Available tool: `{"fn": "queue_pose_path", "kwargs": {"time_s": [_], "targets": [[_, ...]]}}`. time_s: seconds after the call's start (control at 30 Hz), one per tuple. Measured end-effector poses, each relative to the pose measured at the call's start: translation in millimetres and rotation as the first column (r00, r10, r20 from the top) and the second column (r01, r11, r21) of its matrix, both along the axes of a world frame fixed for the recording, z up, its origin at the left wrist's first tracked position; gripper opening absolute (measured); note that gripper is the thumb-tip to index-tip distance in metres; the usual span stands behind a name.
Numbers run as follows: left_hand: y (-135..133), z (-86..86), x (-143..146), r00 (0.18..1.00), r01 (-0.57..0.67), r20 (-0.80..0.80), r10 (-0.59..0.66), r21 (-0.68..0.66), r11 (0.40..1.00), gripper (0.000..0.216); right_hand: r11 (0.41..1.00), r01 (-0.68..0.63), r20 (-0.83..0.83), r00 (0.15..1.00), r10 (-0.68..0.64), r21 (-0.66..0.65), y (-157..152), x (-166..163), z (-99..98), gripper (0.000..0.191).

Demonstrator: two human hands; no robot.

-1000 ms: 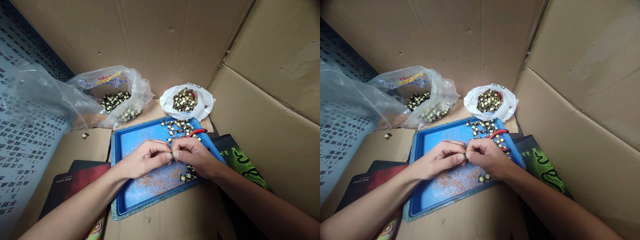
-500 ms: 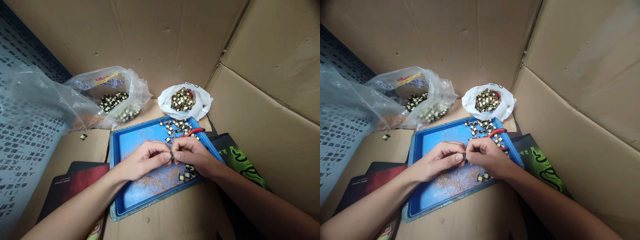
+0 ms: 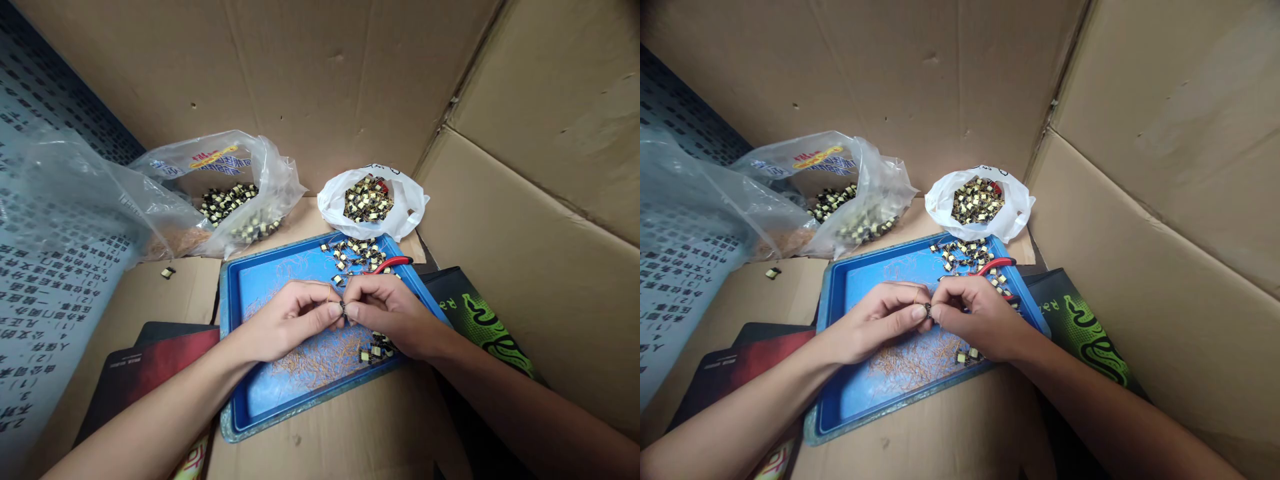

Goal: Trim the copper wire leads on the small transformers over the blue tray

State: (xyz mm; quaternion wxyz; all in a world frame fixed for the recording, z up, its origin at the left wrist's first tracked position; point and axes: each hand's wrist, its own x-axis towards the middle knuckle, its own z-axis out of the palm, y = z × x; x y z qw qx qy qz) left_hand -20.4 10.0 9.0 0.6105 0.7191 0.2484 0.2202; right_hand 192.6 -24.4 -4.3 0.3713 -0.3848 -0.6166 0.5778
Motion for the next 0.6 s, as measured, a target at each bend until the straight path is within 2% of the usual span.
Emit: {"fn": "queue_pose_path", "kwargs": {"time_s": [0.13, 0.33, 0.6], "targets": [[-0.6, 0.6, 0.9, 1.0, -0.006, 0.005, 0.006, -0.014, 1.0, 0.039, 1.0, 0.0, -0.026, 1.0, 0.0, -0.001, 1.1, 0.6, -1.6, 0.016], [-2.2, 2.7, 2.2, 1.0, -0.019, 0.009, 0.019, 0.021, 1.0, 0.04, 0.994, -0.073, -0.297, 0.954, 0.044, -0.085, 3.6, 1.7, -10.1, 0.019], [-1.2, -0.1, 0.6, 0.997, -0.015, -0.076, 0.023, 0.104, 0.994, 0.042, 0.992, -0.052, -0.208, 0.978, 0.027, -0.116, 2.7, 5.4, -5.1, 0.023]]}}
